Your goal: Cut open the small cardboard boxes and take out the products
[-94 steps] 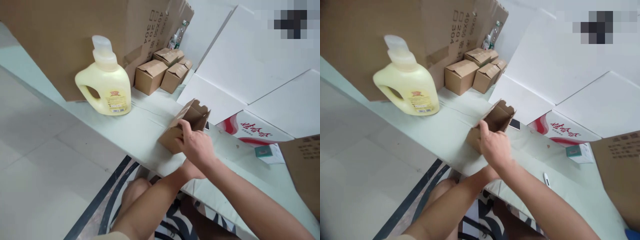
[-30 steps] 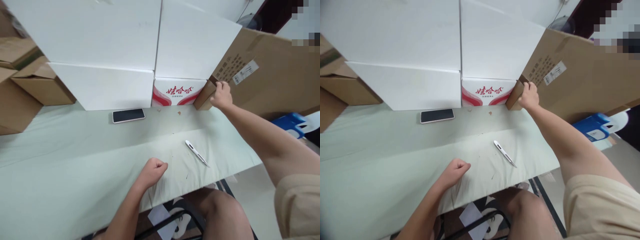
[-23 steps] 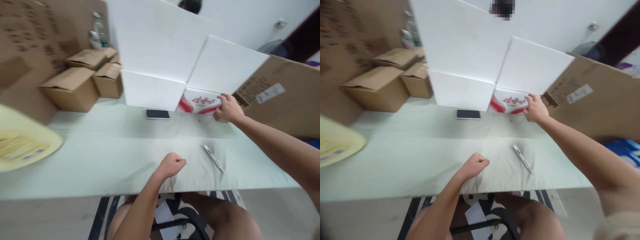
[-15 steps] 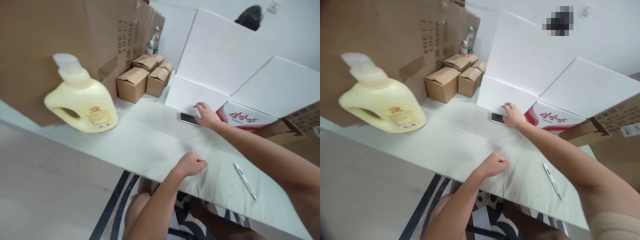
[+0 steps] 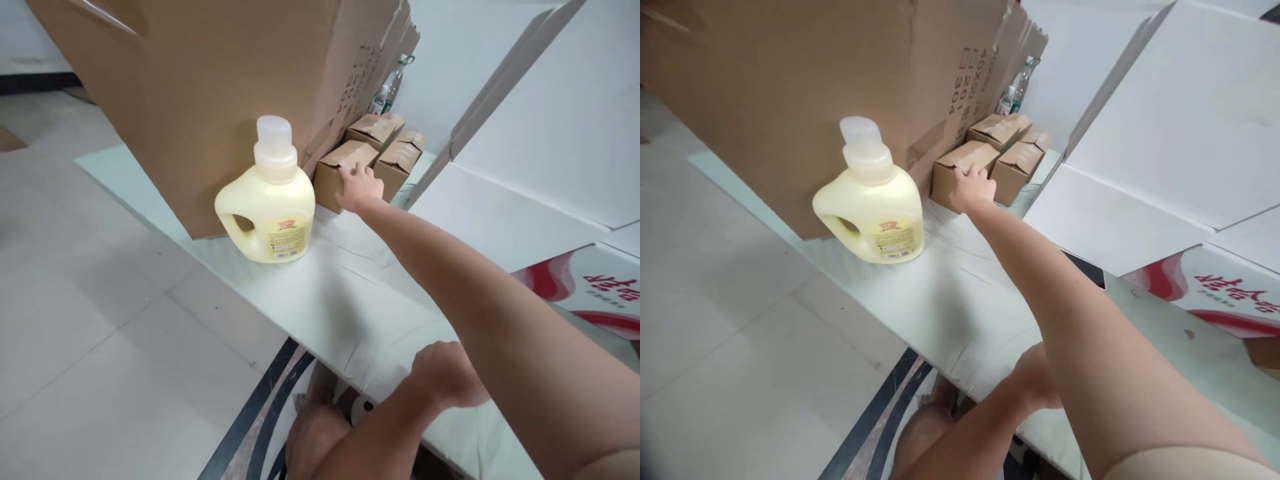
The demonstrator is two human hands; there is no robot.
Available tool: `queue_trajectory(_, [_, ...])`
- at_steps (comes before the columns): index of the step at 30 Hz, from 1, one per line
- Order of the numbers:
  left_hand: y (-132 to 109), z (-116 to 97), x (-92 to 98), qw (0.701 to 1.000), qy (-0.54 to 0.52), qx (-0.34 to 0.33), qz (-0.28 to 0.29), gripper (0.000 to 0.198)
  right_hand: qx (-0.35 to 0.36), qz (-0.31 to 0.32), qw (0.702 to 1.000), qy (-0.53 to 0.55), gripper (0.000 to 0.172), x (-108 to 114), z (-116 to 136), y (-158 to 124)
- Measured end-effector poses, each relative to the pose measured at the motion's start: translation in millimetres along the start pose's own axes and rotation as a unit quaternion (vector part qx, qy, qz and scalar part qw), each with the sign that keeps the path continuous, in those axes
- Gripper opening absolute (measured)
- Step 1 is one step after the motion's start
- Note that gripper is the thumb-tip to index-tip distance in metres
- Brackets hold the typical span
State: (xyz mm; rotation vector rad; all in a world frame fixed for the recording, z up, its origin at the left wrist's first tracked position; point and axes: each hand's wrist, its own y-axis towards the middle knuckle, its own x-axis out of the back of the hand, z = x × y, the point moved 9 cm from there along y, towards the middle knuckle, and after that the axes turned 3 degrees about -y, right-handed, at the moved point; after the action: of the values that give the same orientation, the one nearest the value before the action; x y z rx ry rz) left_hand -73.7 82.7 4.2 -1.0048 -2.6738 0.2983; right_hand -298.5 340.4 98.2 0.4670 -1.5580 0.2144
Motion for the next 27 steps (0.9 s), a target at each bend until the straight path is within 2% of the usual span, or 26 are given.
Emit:
queue_trajectory(3, [-9, 2, 7.9, 0.999, 0.023, 0.043, -0.006, 0.054, 0.029, 0.008, 0.999, -0.036, 0.072, -2, 4, 6])
queue_trajectory(5, [-11, 3, 9.2, 0.998, 0.024, 0.051, -0.026, 0.054, 0.04, 0.008, 0.998, -0.047, 0.069, -1, -2, 3])
queue_trajectory(7, [-10, 8, 8.0, 0.996, 0.012, 0.07, -0.055, 0.039, 0.048, -0.002, 0.997, -0.056, 0.063, 3, -15, -7])
queue_trajectory(9, [-10, 12, 6.9, 0.992, -0.01, 0.085, -0.088, 0.022, 0.065, -0.017, 0.996, -0.064, 0.06, 7, -32, -27])
queue_trajectory(12, [-14, 9, 21.1, 0.977, -0.045, 0.053, -0.2, 0.039, 0.09, -0.043, 0.993, -0.066, 0.064, 9, -68, -77])
queue_trajectory(15, [-32, -8, 48.8, 0.929, -0.057, -0.065, -0.359, 0.043, 0.122, -0.101, 0.986, -0.05, 0.062, 11, -117, -155])
queue_trajectory(18, [-57, -28, 62.9, 0.856, -0.018, -0.216, -0.469, 0.037, 0.121, -0.174, 0.977, -0.009, 0.048, 13, -182, -260])
queue_trajectory(20, [-73, -37, 62.7, 0.799, 0.029, -0.287, -0.528, 0.032, 0.071, -0.22, 0.972, 0.041, 0.044, 13, -232, -335])
queue_trajectory(22, [-85, -44, 57.1, 0.746, 0.064, -0.337, -0.571, 0.027, -0.048, -0.263, 0.958, 0.103, 0.042, 10, -284, -407])
queue_trajectory(23, [-87, -46, 53.6, 0.73, 0.071, -0.354, -0.58, 0.023, -0.11, -0.279, 0.943, 0.147, 0.045, 6, -306, -439])
queue_trajectory(24, [-84, -47, 50.6, 0.728, 0.069, -0.362, -0.577, 0.019, -0.174, -0.302, 0.917, 0.193, 0.046, 0, -324, -468])
queue_trajectory(25, [-77, -47, 48.4, 0.742, 0.06, -0.358, -0.563, 0.013, -0.233, -0.321, 0.886, 0.242, 0.048, -8, -338, -493])
queue_trajectory(26, [-65, -46, 46.3, 0.769, 0.044, -0.345, -0.536, 0.01, -0.28, -0.336, 0.853, 0.283, 0.049, -17, -347, -512])
queue_trajectory(27, [-50, -44, 43.6, 0.805, 0.023, -0.322, -0.498, 0.016, -0.32, -0.352, 0.818, 0.324, 0.049, -27, -352, -525])
